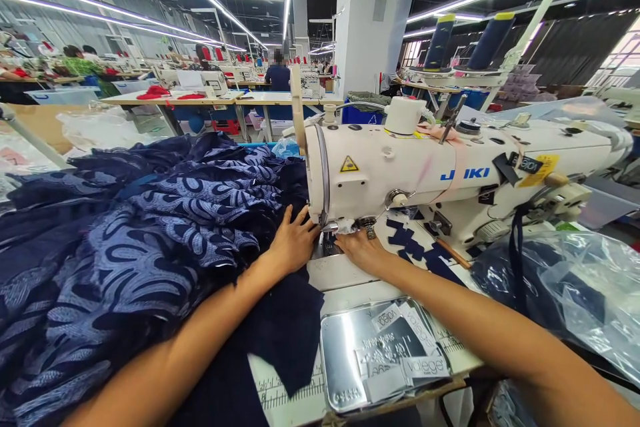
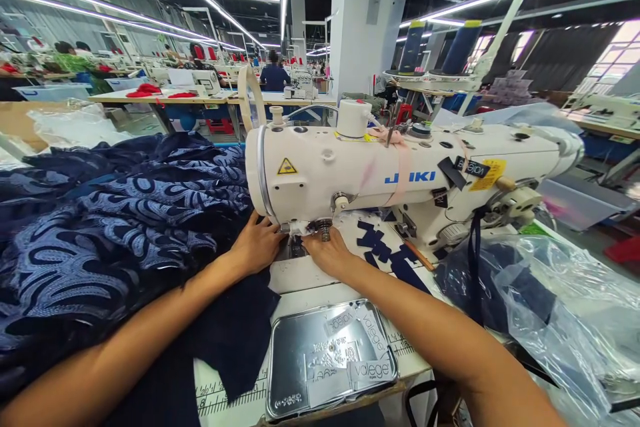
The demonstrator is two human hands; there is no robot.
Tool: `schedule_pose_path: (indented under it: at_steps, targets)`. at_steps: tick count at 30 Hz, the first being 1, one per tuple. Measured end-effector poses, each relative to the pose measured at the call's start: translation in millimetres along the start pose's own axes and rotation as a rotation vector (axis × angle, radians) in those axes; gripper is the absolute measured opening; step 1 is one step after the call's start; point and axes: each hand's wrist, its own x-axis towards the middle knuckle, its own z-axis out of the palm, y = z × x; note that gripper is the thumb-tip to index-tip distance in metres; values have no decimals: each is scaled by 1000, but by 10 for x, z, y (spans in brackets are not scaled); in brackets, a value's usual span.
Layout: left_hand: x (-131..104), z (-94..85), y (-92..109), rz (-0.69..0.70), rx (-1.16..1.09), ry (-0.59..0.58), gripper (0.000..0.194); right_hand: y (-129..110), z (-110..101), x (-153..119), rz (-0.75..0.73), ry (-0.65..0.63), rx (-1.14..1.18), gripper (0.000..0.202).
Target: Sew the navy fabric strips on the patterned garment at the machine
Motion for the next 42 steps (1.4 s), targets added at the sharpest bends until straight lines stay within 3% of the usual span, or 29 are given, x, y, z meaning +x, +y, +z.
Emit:
schedule_pose_path:
  at_steps: [8,12,14,17,20,23,26,30,34,36,38,40,42]
  targets:
    - [53,-6,9,-10,-65,20,25,6,139,18,-46,128,-38,35]
    - [-4,-53,99,-120,-264,120,27,19,109,37,-28,124,-3,32]
    - [-156,-117,132,-223,-440,256,29,27,103,38,-8,112,31,31]
    - [-576,-246,106,-291,-589,412,27,41,130,24,17,115,65,34]
    - [-1040,-355,16,-188,-502,335,25,50,182,11,29,129,63,36]
    - [-1239,-429,-14,-119,-410,253,26,52,202,21,24,119,50,36]
    - [-1073,-490,94,-55,-301,208,26,34,130,39,-19,98,40,31]
    - [-708,-571,313,-13,-83,-82,27,-1,-116,-66,-91,44,34,25]
    - [-662,-628,337,11,-26,-249,21,91,-303,-378,-207,128,50,18]
    - [-680,-648,269,34,-122,-245,24,249,-319,-536,-204,163,39,16]
    - [-625,-661,211,42,-252,-189,30,479,-305,-644,-82,180,14,16]
    - [-468,-651,216,33,-350,-151,33,726,-285,-687,67,189,-9,18]
    - [-245,-596,300,2,-436,-155,31,918,-273,-674,123,183,-15,18]
